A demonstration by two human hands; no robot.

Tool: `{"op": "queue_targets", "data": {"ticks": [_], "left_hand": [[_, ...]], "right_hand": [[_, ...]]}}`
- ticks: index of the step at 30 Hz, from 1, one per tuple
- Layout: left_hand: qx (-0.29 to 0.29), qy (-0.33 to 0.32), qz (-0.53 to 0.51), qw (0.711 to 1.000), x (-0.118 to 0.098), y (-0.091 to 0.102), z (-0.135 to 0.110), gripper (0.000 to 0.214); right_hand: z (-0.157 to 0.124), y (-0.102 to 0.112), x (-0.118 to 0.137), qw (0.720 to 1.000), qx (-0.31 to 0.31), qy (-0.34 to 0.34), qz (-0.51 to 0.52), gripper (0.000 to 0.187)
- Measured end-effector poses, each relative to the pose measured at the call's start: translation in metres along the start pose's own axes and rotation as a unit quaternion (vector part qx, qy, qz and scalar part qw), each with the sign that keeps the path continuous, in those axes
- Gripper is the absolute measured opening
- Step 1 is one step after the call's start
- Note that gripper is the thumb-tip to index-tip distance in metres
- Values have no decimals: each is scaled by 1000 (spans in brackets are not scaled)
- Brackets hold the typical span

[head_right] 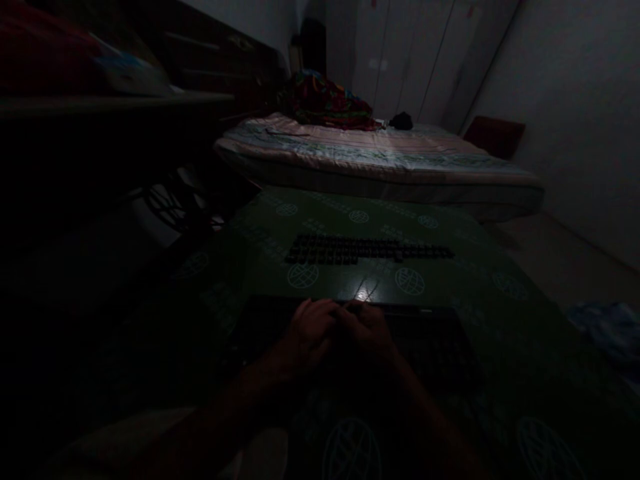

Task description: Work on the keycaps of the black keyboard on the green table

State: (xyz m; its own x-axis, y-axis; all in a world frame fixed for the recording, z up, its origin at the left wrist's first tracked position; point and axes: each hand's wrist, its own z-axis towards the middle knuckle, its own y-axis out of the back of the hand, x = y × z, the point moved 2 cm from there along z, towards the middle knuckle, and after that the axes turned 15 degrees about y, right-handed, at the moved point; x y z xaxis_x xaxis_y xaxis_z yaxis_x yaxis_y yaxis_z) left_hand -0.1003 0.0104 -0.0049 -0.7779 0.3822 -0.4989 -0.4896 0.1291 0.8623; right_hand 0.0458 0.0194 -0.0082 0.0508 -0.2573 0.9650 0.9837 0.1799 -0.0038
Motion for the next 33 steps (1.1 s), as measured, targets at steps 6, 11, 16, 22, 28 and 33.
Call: {"op": "queue_targets", "data": {"ticks": [6, 11, 16, 22, 28, 33], "left_hand": [[-21, 14, -50, 998, -3, 9, 2, 23], [-41, 42, -123, 991, -9, 22, 0, 15], [-6, 156, -256, 954, -15, 30, -3, 13], [17, 267, -387, 882, -16, 33, -3, 11], [0, 286, -473, 833, -7, 39, -1, 17], [20, 280, -558, 781, 1, 41, 0, 22]], "right_hand": [[2, 0, 1, 999, -20, 9, 39, 29], [-3, -2, 16, 997, -13, -10, 73, 23], [-8, -7, 38, 994, -34, -49, 88, 22], [-1, -2, 36, 990, -115, -47, 70, 26], [1, 6, 30, 997, -42, 53, -39, 24], [0, -6, 41, 968, 121, 193, -109, 27]]}}
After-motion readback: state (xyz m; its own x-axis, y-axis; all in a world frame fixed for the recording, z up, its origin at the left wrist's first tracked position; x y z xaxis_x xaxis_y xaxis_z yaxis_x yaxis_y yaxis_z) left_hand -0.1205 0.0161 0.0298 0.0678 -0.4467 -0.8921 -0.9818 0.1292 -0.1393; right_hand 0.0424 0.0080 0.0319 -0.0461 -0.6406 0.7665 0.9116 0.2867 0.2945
